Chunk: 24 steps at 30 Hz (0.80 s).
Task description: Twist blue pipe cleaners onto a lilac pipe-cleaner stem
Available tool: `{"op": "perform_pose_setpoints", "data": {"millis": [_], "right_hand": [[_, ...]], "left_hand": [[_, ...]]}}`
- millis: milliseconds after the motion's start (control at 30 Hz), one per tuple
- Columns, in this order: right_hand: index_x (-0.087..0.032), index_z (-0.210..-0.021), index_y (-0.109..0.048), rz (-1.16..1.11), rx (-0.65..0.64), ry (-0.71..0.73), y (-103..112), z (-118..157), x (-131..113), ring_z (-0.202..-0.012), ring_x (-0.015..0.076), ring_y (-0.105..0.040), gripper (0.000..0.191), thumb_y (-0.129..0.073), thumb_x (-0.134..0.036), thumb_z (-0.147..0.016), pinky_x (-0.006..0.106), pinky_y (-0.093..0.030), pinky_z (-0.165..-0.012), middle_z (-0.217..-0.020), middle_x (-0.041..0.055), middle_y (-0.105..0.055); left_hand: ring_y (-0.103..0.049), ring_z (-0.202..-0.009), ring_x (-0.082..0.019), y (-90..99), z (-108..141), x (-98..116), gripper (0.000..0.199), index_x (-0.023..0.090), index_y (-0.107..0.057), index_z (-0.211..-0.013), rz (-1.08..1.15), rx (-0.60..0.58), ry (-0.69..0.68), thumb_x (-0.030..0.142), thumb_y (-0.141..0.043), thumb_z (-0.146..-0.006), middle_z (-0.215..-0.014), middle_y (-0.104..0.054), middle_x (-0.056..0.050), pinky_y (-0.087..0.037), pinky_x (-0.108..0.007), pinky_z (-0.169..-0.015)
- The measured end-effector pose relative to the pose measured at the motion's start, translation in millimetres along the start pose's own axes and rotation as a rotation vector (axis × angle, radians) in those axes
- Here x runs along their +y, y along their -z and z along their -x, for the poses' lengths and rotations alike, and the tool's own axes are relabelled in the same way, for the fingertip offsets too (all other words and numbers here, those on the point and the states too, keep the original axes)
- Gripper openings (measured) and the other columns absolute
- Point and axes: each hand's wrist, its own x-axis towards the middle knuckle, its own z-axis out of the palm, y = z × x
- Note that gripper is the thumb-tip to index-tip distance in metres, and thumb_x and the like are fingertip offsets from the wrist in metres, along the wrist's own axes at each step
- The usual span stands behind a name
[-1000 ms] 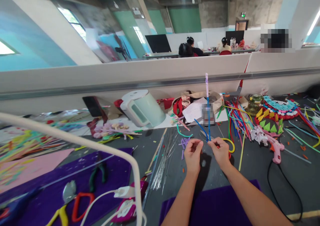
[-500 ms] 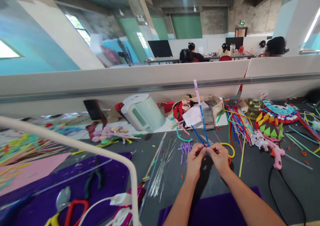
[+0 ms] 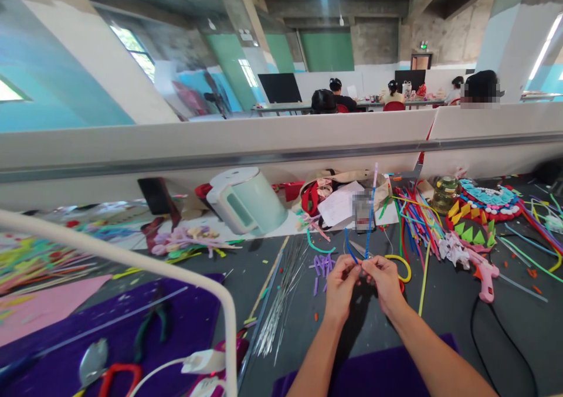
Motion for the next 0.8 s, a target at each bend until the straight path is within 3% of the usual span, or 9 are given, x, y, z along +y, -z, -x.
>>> {"op": "perform_pose_setpoints", "data": {"millis": [233,567,800], "right_hand": [[-0.015,-0.058,-0.059,-0.006,0.013,0.009,-0.7,-1.0,2.8,-0.045,0.0073,-0.041,0.023,-0.070,-0.034,-0.064,0.021,-0.032,-0.046,-0.051,-0.0027,-0.054],[-0.016,-0.063,-0.062,0.352,0.052,0.258,4.6,4.9,-1.9,-0.054,0.0115,-0.048,0.022,-0.063,-0.036,-0.073,0.022,-0.037,-0.053,-0.057,-0.0008,-0.057],[-0.016,-0.063,-0.062,0.405,0.078,0.280,5.1,8.4,-5.7,-0.056,0.0126,-0.051,0.023,-0.062,-0.036,-0.073,0.023,-0.040,-0.055,-0.058,0.0001,-0.058]], "left_hand": [[-0.048,-0.065,-0.011,-1.2,-0.2,0.9,0.015,0.018,-0.060,-0.076,-0.010,0.012,-0.053,0.031,-0.064,-0.072,-0.081,-0.048,-0.001,-0.041,-0.020,-0.049],[-0.051,-0.070,-0.011,-4.4,4.2,-2.6,0.016,0.017,-0.062,-0.075,0.005,0.133,-0.018,0.030,-0.068,-0.067,-0.096,-0.051,-0.004,-0.044,-0.019,-0.050],[-0.052,-0.070,-0.009,-9.5,8.1,0.1,0.016,0.015,-0.061,-0.071,0.070,0.178,-0.041,0.027,-0.070,-0.065,-0.109,-0.051,-0.006,-0.044,-0.018,-0.049]]}}
